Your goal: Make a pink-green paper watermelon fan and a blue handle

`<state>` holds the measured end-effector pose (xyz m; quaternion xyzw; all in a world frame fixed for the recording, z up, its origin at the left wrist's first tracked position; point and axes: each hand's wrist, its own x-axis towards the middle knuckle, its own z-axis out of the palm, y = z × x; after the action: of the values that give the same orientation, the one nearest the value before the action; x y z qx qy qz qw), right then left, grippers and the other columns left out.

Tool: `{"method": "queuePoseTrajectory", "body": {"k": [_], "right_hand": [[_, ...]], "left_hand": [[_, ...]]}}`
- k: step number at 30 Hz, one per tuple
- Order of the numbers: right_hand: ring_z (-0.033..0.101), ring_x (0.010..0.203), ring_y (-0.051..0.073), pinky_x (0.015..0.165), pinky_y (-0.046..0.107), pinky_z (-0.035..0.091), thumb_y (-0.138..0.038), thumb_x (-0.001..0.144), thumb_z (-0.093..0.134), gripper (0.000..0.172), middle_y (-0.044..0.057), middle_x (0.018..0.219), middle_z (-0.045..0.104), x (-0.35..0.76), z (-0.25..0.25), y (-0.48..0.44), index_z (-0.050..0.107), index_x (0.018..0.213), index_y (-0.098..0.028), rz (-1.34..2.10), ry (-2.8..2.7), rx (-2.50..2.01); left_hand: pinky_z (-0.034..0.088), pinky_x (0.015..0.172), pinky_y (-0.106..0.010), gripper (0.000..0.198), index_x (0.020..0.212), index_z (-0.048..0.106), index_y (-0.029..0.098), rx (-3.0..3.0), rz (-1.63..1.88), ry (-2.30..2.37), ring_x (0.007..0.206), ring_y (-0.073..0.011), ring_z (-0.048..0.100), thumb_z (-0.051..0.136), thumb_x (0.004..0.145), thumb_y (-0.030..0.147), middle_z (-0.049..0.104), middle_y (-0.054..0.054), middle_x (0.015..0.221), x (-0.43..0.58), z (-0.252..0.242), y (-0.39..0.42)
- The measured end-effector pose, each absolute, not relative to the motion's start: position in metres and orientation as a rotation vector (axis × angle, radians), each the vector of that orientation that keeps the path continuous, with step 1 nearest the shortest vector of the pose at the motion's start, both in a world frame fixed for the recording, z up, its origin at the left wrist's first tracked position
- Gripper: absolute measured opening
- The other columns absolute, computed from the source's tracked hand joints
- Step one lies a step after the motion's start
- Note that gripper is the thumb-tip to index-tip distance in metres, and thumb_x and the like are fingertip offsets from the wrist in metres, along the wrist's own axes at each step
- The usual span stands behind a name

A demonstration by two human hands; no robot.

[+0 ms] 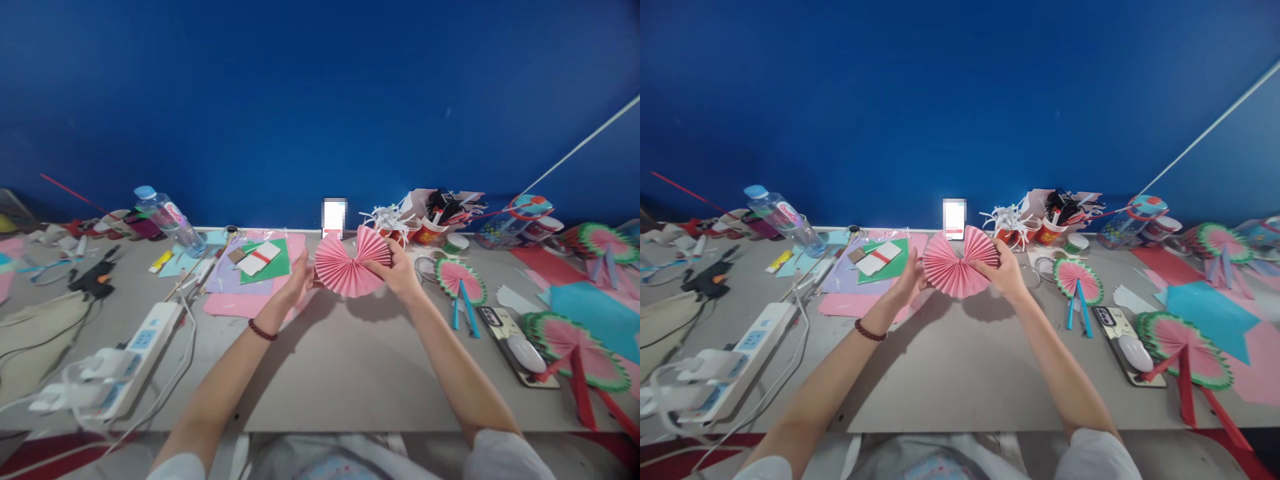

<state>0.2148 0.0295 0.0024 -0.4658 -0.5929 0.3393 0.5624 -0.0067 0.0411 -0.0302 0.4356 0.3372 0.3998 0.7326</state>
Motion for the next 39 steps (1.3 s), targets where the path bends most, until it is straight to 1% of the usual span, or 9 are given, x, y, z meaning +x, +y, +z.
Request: {"method": "queuePoseTrajectory", "body": {"k": [2, 5, 7, 9, 12, 16, 21, 26, 39], "right_hand": [[0.061, 0.08, 0.02, 0.079, 0.036, 0.05, -0.036, 0.06, 0.08, 0.052, 0.002, 0.09, 0.066, 0.213, -0.002, 0.031, 0.062, 0.106, -0.021, 0.842, -1.383, -1.112], [0.061, 0.087, 0.021, 0.083, 0.038, 0.05, -0.036, 0.064, 0.077, 0.054, 0.005, 0.099, 0.065, 0.208, -0.011, 0.034, 0.059, 0.111, -0.021, 0.817, -1.432, -1.144], [0.061, 0.096, 0.022, 0.085, 0.039, 0.05, -0.037, 0.066, 0.076, 0.062, 0.008, 0.113, 0.061, 0.205, -0.016, 0.035, 0.052, 0.121, -0.021, 0.778, -1.45, -1.11], [0.057, 0.106, 0.023, 0.088, 0.04, 0.049, -0.037, 0.068, 0.075, 0.071, 0.012, 0.128, 0.052, 0.202, -0.019, 0.034, 0.043, 0.13, -0.023, 0.716, -1.452, -1.087], [0.05, 0.118, 0.025, 0.096, 0.043, 0.044, -0.037, 0.069, 0.073, 0.077, 0.012, 0.139, 0.043, 0.198, -0.02, 0.031, 0.035, 0.136, -0.025, 0.583, -1.492, -1.133], [0.042, 0.127, 0.026, 0.106, 0.046, 0.034, -0.035, 0.072, 0.07, 0.074, 0.012, 0.139, 0.043, 0.193, -0.018, 0.024, 0.035, 0.136, -0.024, 0.443, -1.57, -1.183], [0.045, 0.125, 0.028, 0.106, 0.047, 0.034, -0.033, 0.074, 0.066, 0.069, 0.012, 0.134, 0.048, 0.189, -0.016, 0.02, 0.037, 0.136, -0.023, 0.375, -1.601, -1.209], [0.039, 0.129, 0.029, 0.108, 0.051, 0.03, -0.029, 0.074, 0.065, 0.072, 0.012, 0.137, 0.045, 0.186, -0.014, 0.016, 0.034, 0.139, -0.024, 0.242, -1.636, -1.245], [0.037, 0.132, 0.027, 0.11, 0.048, 0.029, -0.029, 0.074, 0.065, 0.075, 0.012, 0.143, 0.039, 0.189, -0.011, 0.016, 0.031, 0.141, -0.023, 0.387, -1.638, -1.206]], "left_hand": [[0.049, 0.067, -0.025, 0.058, 0.085, 0.071, 0.018, 0.87, 1.043, 0.704, 0.079, -0.0191, 0.066, 0.057, 0.068, 0.071, 0.072, -0.009, 0.083, -0.001, -0.028, 0.038], [0.049, 0.076, -0.029, 0.04, 0.088, 0.071, 0.017, 0.84, 1.093, 0.707, 0.086, -0.021, 0.066, 0.077, 0.062, 0.047, 0.072, -0.008, 0.093, 0.01, -0.024, 0.03], [0.049, 0.078, -0.03, 0.034, 0.089, 0.072, 0.017, 0.83, 1.114, 0.732, 0.086, -0.0202, 0.066, 0.081, 0.06, 0.033, 0.072, -0.007, 0.093, 0.015, -0.021, 0.025], [0.049, 0.079, -0.029, 0.031, 0.089, 0.072, 0.017, 0.805, 1.142, 0.757, 0.086, -0.0188, 0.066, 0.081, 0.061, 0.028, 0.072, -0.007, 0.093, 0.019, -0.019, 0.022], [0.05, 0.079, -0.029, 0.029, 0.088, 0.072, 0.017, 0.785, 1.176, 0.791, 0.086, -0.0183, 0.066, 0.08, 0.062, 0.026, 0.072, -0.006, 0.093, 0.021, -0.016, 0.02], [0.051, 0.083, -0.033, 0.031, 0.089, 0.072, 0.017, 0.816, 1.191, 0.825, 0.088, -0.0204, 0.066, 0.08, 0.06, 0.027, 0.073, -0.006, 0.094, 0.025, -0.015, 0.017], [0.051, 0.085, -0.036, 0.033, 0.086, 0.072, 0.016, 0.855, 1.253, 0.917, 0.089, -0.0223, 0.067, 0.082, 0.057, 0.028, 0.073, -0.007, 0.093, 0.029, -0.018, 0.013], [0.052, 0.084, -0.035, 0.03, 0.082, 0.073, 0.015, 0.878, 1.287, 1.015, 0.087, -0.0225, 0.067, 0.082, 0.057, 0.03, 0.073, -0.006, 0.088, 0.031, -0.017, 0.009], [0.053, 0.083, -0.036, 0.027, 0.081, 0.072, 0.015, 0.89, 1.286, 1.042, 0.085, -0.0222, 0.067, 0.08, 0.059, 0.03, 0.073, -0.007, 0.086, 0.033, -0.012, 0.004]]}}
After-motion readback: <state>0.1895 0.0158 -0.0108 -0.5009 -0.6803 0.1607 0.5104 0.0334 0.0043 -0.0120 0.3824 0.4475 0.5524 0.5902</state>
